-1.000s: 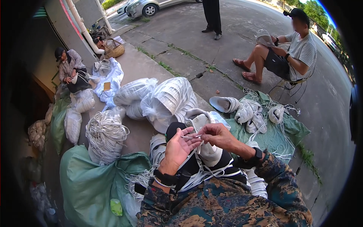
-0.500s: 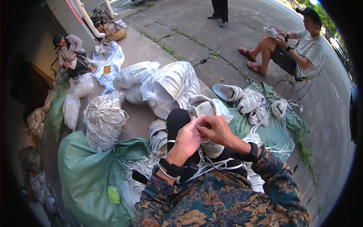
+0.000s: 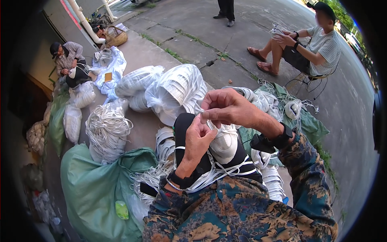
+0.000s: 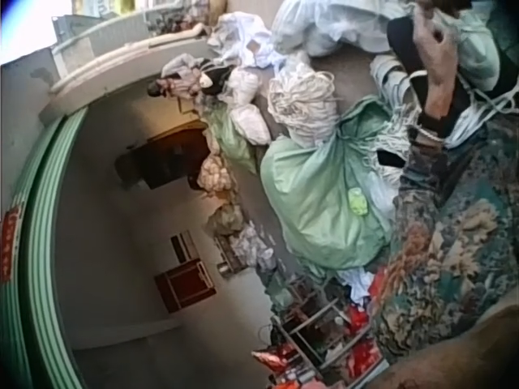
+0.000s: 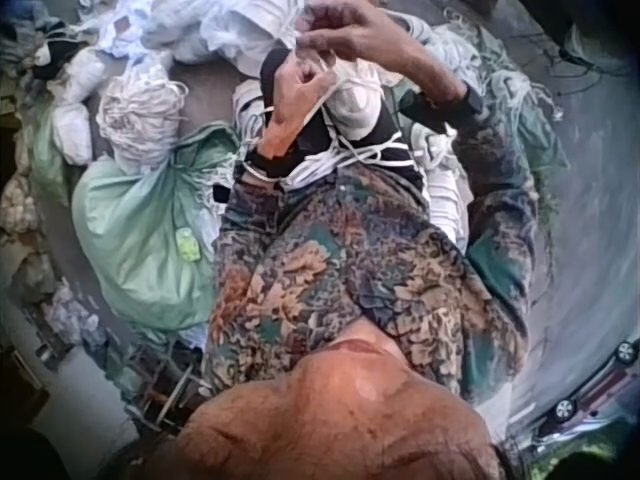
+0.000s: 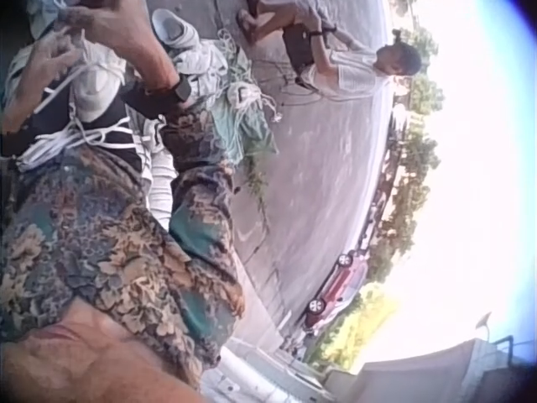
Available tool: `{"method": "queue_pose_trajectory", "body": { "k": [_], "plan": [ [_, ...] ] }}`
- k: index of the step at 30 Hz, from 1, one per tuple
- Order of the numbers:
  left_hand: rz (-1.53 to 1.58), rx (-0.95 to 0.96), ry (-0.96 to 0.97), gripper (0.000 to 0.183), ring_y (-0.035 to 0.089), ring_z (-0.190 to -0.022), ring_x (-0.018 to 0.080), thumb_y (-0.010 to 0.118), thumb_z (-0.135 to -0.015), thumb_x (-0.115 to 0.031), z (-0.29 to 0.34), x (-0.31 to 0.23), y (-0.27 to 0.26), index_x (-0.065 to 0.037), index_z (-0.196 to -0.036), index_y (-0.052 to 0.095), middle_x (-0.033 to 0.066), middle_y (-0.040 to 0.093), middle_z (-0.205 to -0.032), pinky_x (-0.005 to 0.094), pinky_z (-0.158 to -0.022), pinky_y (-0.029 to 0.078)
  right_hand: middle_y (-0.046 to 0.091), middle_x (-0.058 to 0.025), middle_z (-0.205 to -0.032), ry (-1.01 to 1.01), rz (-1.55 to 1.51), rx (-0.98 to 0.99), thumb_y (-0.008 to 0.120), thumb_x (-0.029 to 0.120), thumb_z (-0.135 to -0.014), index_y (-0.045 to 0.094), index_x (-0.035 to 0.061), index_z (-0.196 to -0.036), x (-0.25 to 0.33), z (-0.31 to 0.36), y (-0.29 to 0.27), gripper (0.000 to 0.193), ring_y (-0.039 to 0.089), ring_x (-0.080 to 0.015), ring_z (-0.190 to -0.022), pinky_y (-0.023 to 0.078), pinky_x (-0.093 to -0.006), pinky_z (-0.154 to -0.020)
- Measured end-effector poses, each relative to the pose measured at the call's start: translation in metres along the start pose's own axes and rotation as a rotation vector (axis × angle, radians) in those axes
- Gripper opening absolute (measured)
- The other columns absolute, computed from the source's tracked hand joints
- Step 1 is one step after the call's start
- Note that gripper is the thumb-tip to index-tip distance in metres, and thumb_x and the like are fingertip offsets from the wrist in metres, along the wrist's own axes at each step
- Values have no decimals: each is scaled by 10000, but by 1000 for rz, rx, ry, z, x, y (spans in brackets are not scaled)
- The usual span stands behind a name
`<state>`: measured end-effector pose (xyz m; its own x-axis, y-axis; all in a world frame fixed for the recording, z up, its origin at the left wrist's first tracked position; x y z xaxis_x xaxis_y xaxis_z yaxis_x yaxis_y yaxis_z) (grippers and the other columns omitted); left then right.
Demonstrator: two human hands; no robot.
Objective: Lacing white athletic shoes manually as part of a production or finishing process.
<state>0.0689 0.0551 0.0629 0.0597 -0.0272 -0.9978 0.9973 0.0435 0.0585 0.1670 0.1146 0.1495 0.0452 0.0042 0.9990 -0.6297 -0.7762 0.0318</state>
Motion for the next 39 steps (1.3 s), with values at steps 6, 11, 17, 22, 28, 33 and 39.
{"method": "queue_pose_trajectory", "body": {
  "k": [6, 11, 17, 22, 28, 33, 39],
  "plan": [
    [227, 205, -18, 111, 509, -550, 65, 582, -850, -107, 3, -27, 10, 1, -871, 582, 15, 561, -674, 172, -469, 378, 602, -12, -700, 66, -14, 11, 602, 97, -831, 581, -1, -842, -3, 4, -1, 101, 570, -58, -599, 410, -191, -473],
    [226, 192, -43, 177, 520, -559, 80, 516, -897, -160, 3, -21, 7, 2, -891, 588, 28, 562, -678, 180, -471, 380, 618, -27, -796, 108, -213, -51, 610, 128, -831, 574, -7, -965, -20, 1, -14, 194, 569, -61, -608, 418, -184, -494],
    [366, 138, -89, 195, 552, -566, 121, 493, -907, -158, -8, -9, -5, 16, -925, 580, 47, 569, -686, 197, -469, 393, 575, 11, -729, 338, -57, 213, 576, 208, -863, 585, 22, -1058, -67, 29, -5, 270, 516, -53, -562, 402, -186, -472],
    [336, 19, -165, 213, 579, -642, 141, 513, -886, -107, -17, 24, -8, 41, -1039, 527, 71, 590, -756, 220, -550, 448, 531, 25, -624, 272, 161, 107, 528, 232, -897, 594, 35, -818, -92, 20, -29, 222, 462, -36, -486, 341, -183, -429],
    [-502, 45, -223, 200, 602, -670, 161, 597, -762, -74, 16, 96, -11, 37, -927, 568, 103, 615, -728, 272, -611, 476, 535, 13, -663, 370, -268, -240, 480, 210, -923, 543, 36, -889, -105, 14, -60, 188, 436, -46, -471, 290, -185, -399],
    [-217, 666, -342, 157, 547, -589, 83, 554, -844, -106, 64, 61, 45, 39, -888, 595, 34, 572, -630, 234, -538, 441, 560, -11, -694, 398, -315, -285, 447, 189, -931, 520, 38, -897, -111, 12, -65, 170, 472, -65, -484, 315, -201, -401],
    [-1026, 292, 80, 211, 614, -754, 267, 568, -788, -61, 61, 20, 25, 34, -976, 588, 152, 622, -873, 353, -692, 472, 570, -21, -713, 397, -291, -258, 436, 197, -934, 509, 41, -904, -108, 7, -65, 175, 492, -70, -500, 334, -200, -401]
  ]
}}
Point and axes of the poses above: each hand's wrist, its own z-axis away from the middle knuckle, its own y-axis out of the palm, x = y × z, the point moved 6 cm from there along -z, towards the middle knuckle
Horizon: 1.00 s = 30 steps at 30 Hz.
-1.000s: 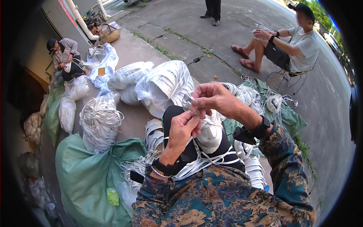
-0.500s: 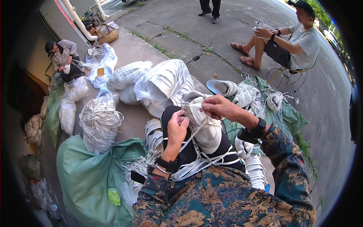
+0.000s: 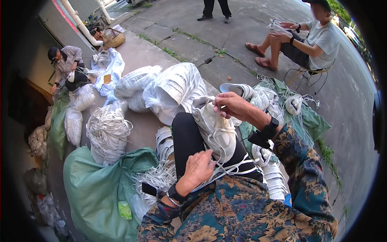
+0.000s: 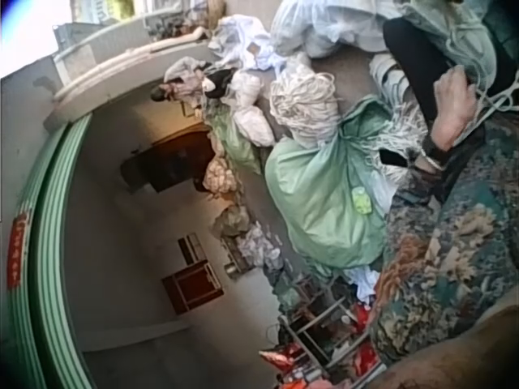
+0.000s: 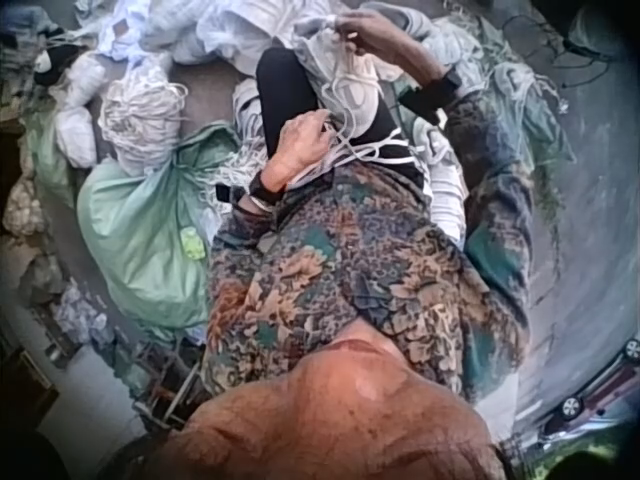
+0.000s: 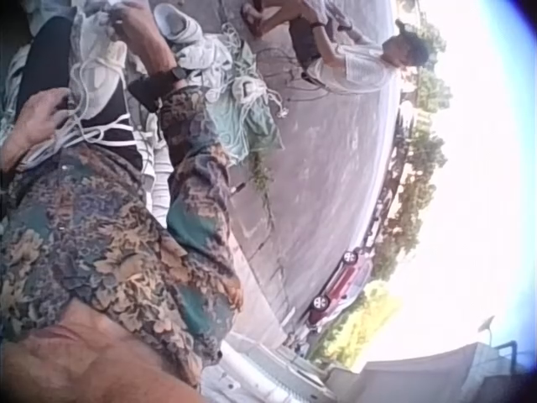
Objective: Lacing white athletic shoes manually as part of a production or finishing process.
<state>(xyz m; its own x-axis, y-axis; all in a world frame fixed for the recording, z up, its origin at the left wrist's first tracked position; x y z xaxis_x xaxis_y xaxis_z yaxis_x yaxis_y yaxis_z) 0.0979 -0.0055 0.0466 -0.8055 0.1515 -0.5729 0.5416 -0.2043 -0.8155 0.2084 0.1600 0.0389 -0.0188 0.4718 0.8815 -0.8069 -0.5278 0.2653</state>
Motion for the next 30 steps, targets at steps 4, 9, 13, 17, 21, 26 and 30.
{"method": "queue_pose_trajectory", "body": {
  "k": [4, 9, 13, 17, 21, 26, 30],
  "plan": [
    [158, -263, 330, 315, 556, -965, 347, 623, -716, -71, -8, -28, -4, 12, -1014, 561, 185, 598, -958, 401, -855, 433, 569, -21, -674, 17, 212, 26, 435, 170, -900, 550, 35, -884, -5, -10, 10, 178, 506, -80, -483, 391, -214, -409],
    [26, -40, 519, 341, 422, -1162, 385, 659, -692, -129, -31, -43, 59, 2, -996, 578, 228, 509, -1154, 440, -1019, 281, 508, 3, -559, -56, 571, 51, 466, 197, -897, 576, 17, -807, 18, -26, 45, 230, 512, -82, -430, 413, -208, -395],
    [28, 15, 474, 390, 412, -1178, 395, 671, -675, -173, -32, -40, 63, -2, -1013, 579, 217, 515, -1158, 440, -1035, 264, 504, 7, -602, -691, 177, 138, 484, 202, -920, 575, -2, -893, 185, 25, 97, 225, 456, -69, -446, 376, -201, -408],
    [51, 26, 459, 379, 404, -1184, 404, 667, -692, -180, -30, -32, 60, -19, -1024, 581, 213, 529, -1142, 448, -1042, 251, 457, 16, -604, -1092, 77, 410, 471, 130, -897, 480, -18, -978, 291, 132, 128, 169, 501, -114, -521, 432, -272, -510],
    [437, -102, 327, 282, 528, -1052, 326, 637, -750, -125, -29, -30, 32, -21, -1006, 585, 183, 583, -1036, 377, -924, 378, 501, -23, -613, -976, 29, 257, 437, 150, -925, 520, -15, -928, 262, 132, 112, 185, 499, -102, -481, 408, -213, -427],
    [728, -660, 169, 417, 496, -944, 188, 634, -804, -147, -36, -16, -81, 13, -1147, 458, 93, 530, -1002, 313, -879, 370, 553, -37, -615, -823, -139, 206, 446, 158, -926, 542, -13, -933, 244, 131, 100, 196, 497, -98, -426, 399, -219, -376],
    [1234, -243, 410, 557, 445, -1078, 218, 575, -864, -224, -45, -76, -113, 18, -1291, 310, 88, 502, -1083, 369, -997, 261, 560, -80, -629, -778, -126, 416, 477, 183, -917, 547, 13, -984, 237, 122, 122, 196, 578, -162, -503, 508, -241, -481]
  ]
}}
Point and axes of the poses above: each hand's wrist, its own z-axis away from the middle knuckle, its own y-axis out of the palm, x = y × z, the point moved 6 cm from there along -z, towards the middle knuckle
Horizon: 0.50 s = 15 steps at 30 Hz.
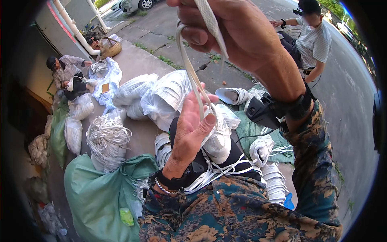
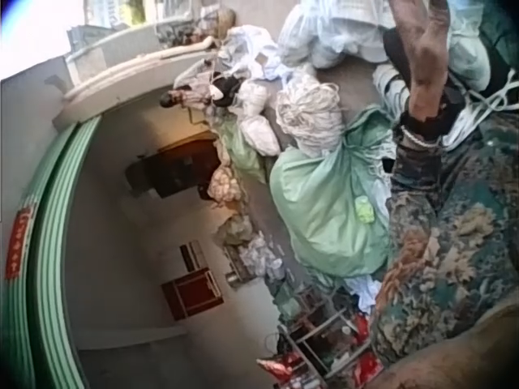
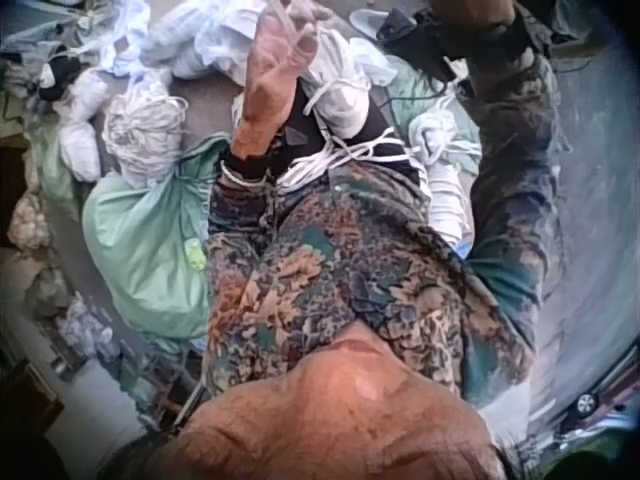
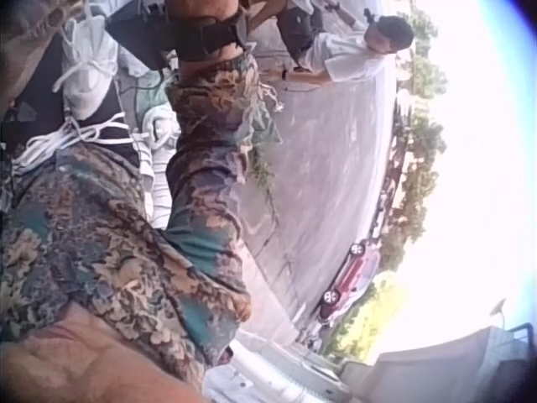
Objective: Lacing white athletic shoes manually as part of a production or finishing process.
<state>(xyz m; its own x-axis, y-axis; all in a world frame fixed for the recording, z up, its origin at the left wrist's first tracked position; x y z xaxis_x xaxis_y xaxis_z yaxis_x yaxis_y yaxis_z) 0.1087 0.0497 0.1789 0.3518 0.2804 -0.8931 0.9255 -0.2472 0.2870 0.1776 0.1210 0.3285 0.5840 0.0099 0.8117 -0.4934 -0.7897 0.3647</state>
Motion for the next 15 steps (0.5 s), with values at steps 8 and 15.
{"method": "queue_pose_trajectory", "body": {
  "k": [8, 15],
  "plan": [
    [244, -106, -159, 245, 300, -448, 78, 413, -950, -214, 8, -1, -6, -9, -847, 500, -22, 322, -537, 230, -419, 259, 625, -151, -771, 393, 971, -393, 459, 179, -908, 539, -37, -1023, -109, 33, -152, 257, 616, -177, -549, 474, -281, -466],
    [422, -316, -131, 177, 320, -411, 107, 406, -937, -196, -2, 15, -69, -63, -871, 503, -11, 336, -523, 239, -413, 269, 618, -79, -938, 666, 552, 445, 551, 174, -830, 522, 17, -1168, -191, 123, -65, 374, 591, -125, -656, 463, -251, -536]
  ]
}}
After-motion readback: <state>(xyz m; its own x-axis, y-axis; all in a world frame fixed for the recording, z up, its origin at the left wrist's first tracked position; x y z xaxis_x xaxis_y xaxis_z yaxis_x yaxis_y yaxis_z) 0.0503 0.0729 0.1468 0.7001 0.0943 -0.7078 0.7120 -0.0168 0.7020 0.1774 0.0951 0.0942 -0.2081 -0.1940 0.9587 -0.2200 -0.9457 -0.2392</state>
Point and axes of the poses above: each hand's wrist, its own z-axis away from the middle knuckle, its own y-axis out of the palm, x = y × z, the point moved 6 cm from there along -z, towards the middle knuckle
